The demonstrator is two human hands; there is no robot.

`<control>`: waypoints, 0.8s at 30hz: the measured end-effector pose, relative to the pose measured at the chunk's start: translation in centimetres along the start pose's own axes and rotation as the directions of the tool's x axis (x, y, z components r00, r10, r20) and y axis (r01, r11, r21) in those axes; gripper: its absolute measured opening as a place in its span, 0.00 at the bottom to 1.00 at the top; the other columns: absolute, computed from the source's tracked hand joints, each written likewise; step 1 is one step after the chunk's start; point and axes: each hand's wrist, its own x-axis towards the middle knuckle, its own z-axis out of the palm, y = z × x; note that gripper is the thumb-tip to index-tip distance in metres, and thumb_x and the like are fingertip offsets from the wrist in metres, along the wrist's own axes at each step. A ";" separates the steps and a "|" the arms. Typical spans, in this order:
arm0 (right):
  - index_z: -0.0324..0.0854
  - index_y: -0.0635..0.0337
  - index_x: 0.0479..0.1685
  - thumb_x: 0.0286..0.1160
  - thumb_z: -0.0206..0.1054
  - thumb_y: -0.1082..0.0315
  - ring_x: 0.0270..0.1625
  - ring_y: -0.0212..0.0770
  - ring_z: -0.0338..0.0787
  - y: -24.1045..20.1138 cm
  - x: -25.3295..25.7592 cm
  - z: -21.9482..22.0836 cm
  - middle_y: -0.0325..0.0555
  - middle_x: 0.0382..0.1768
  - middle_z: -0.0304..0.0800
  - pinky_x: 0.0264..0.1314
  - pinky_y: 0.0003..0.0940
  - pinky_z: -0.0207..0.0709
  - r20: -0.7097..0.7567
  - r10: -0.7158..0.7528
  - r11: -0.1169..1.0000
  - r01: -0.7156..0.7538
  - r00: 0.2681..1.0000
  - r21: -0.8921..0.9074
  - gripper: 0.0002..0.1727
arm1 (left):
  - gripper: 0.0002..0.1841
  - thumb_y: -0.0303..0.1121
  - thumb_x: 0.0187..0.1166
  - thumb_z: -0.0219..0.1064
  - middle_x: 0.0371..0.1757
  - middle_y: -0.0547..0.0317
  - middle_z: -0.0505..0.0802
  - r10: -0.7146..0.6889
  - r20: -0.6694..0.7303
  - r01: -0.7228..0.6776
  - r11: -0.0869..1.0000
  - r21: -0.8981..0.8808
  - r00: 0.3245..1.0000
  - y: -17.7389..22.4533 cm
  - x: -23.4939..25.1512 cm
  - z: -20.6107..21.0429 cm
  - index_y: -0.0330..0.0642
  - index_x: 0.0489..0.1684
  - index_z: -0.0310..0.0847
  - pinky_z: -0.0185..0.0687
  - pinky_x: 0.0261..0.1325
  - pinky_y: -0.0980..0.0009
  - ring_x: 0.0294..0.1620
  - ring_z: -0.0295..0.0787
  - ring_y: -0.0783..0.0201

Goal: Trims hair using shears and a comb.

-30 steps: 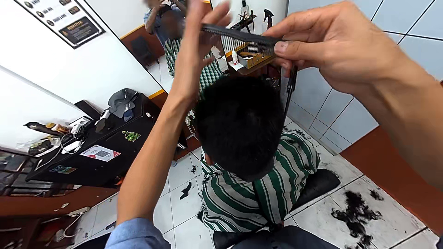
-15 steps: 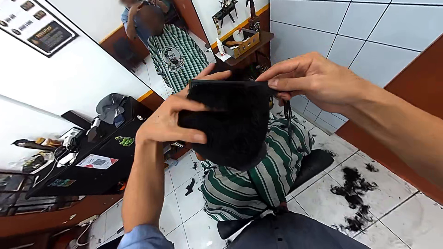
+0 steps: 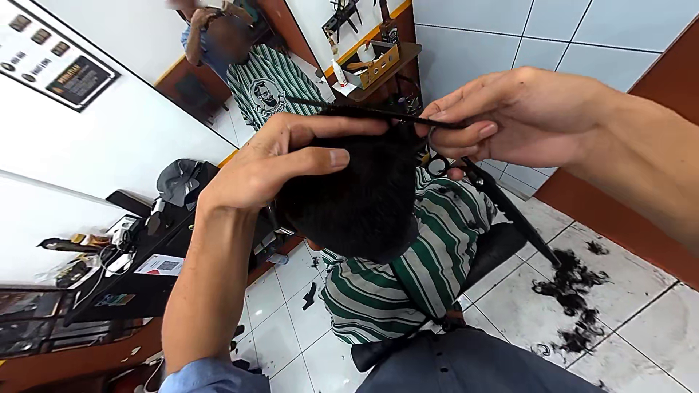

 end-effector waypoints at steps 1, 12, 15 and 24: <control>0.84 0.52 0.34 0.88 0.45 0.68 0.15 0.21 0.69 -0.1 -0.1 0.0 0.26 0.13 0.63 0.25 0.19 0.79 -0.001 -0.011 1.000 0.011 1.000 0.013 0.20 | 0.24 0.32 0.81 0.53 0.73 0.55 0.89 -0.003 0.004 0.003 0.999 -0.034 1.000 0.0 0.0 0.0 0.32 0.72 0.81 0.80 0.78 0.67 0.74 0.84 0.63; 0.83 0.56 0.60 0.83 0.54 0.71 0.34 0.27 0.90 3.0 -2.6 3.1 0.34 0.35 0.92 0.36 0.22 0.85 -0.116 -0.487 0.806 0.394 0.866 -0.441 0.15 | 0.35 0.34 0.89 0.26 0.69 0.48 0.91 -0.072 -0.190 0.026 0.972 -0.235 0.979 0.5 -0.1 1.8 0.32 0.63 0.87 0.71 0.85 0.61 0.77 0.82 0.57; 0.81 0.53 0.63 0.85 0.37 0.69 0.52 0.33 0.93 4.1 -3.2 -0.7 0.35 0.47 0.95 0.59 0.34 0.86 -0.569 -0.298 0.905 0.416 0.767 0.088 0.25 | 0.35 0.32 0.86 0.26 0.72 0.48 0.89 -0.090 -0.177 0.056 0.980 -0.189 0.980 0.9 -0.4 1.3 0.32 0.65 0.86 0.66 0.88 0.60 0.81 0.78 0.56; 0.57 0.59 0.91 0.76 0.59 0.78 0.26 0.30 0.87 3.9 -2.5 -1.7 0.39 0.43 0.86 0.20 0.22 0.84 -0.129 -0.571 0.733 0.432 0.811 -0.525 0.38 | 0.31 0.32 0.84 0.32 0.77 0.47 0.85 -0.044 -0.107 0.022 0.980 -0.196 0.993 0.7 -0.4 0.8 0.32 0.69 0.83 0.58 0.92 0.59 0.85 0.73 0.54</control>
